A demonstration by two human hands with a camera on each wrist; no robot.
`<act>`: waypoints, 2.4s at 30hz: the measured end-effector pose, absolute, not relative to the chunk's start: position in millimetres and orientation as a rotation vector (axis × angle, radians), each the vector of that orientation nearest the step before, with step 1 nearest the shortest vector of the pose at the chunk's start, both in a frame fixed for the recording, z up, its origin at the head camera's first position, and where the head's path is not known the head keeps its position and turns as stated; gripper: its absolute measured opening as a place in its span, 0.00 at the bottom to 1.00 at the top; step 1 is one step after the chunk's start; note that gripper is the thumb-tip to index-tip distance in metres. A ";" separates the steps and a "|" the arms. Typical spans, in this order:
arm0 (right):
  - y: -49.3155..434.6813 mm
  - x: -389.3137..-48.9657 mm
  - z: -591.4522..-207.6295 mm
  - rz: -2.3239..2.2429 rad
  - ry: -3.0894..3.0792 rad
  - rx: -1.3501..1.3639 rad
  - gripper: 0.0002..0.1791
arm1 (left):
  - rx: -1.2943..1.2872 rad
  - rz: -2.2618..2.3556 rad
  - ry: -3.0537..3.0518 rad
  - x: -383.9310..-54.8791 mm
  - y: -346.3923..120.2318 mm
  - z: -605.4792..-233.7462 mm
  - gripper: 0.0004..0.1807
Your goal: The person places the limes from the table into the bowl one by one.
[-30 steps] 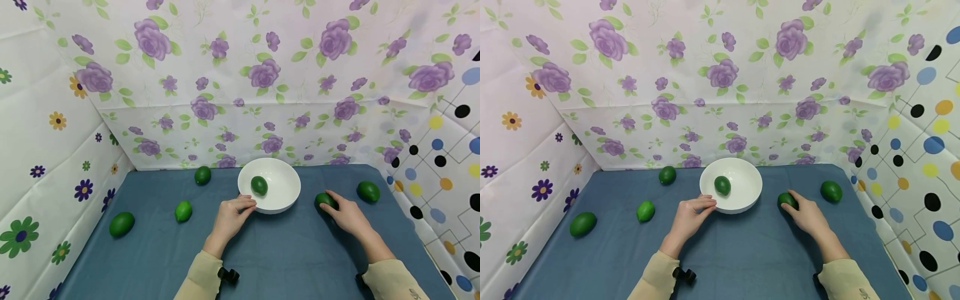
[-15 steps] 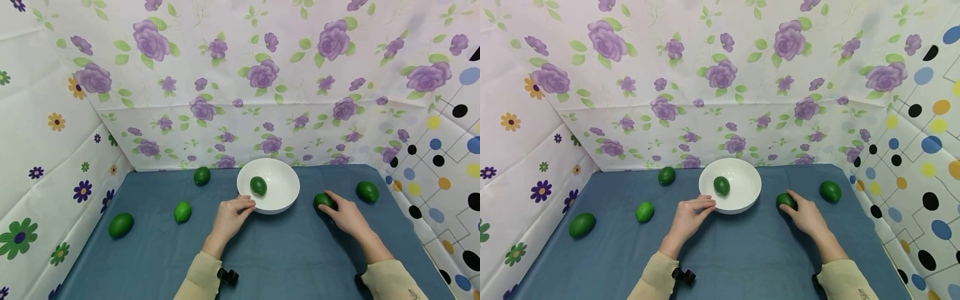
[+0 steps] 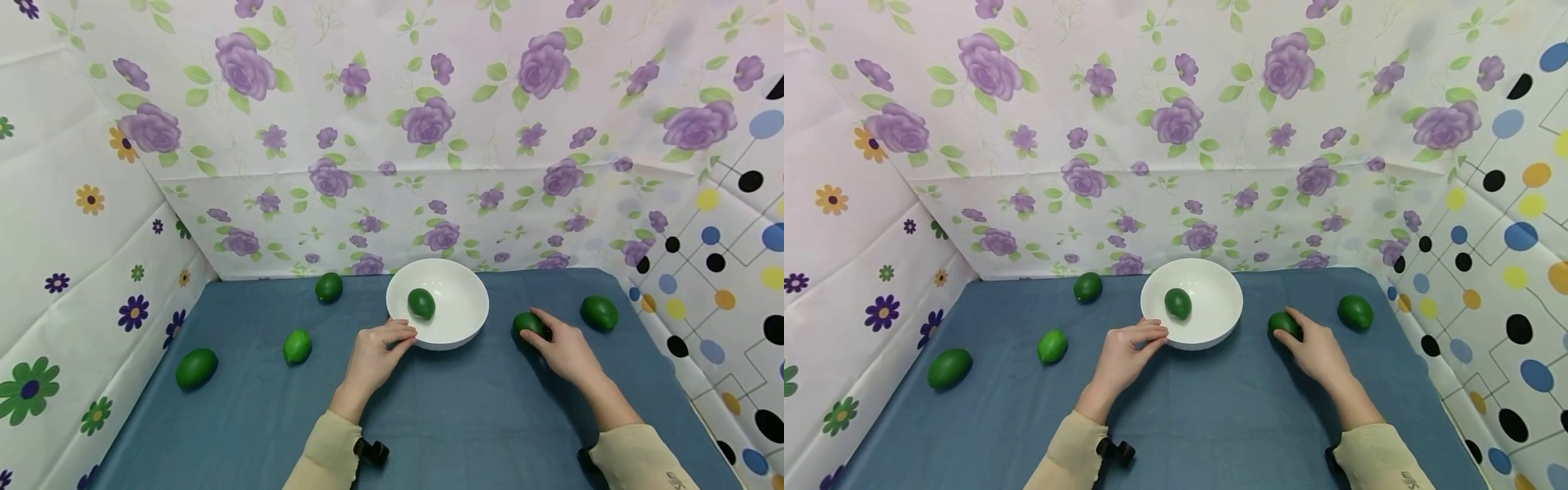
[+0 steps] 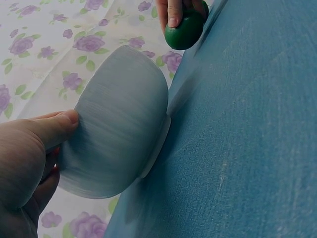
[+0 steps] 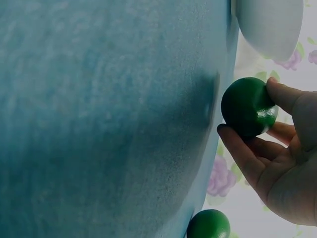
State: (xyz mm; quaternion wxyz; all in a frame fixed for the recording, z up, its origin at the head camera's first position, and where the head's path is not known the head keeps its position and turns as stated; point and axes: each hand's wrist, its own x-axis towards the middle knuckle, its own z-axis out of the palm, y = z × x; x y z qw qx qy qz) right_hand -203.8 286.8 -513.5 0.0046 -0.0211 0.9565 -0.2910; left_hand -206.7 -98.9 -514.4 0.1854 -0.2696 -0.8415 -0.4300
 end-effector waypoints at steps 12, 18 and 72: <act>282.0 -201.3 -509.3 -0.961 3.007 -0.049 0.42 | -0.755 -1.206 -2.378 -206.5 -99.6 -514.9 0.08; 279.9 -199.5 -505.8 -1.030 3.009 -0.030 0.44 | -0.753 -1.214 -2.375 -207.2 -100.0 -516.4 0.08; 256.0 -201.4 -488.4 -1.361 3.036 -0.026 0.40 | -0.754 -1.218 -2.357 -205.7 -100.8 -514.6 0.08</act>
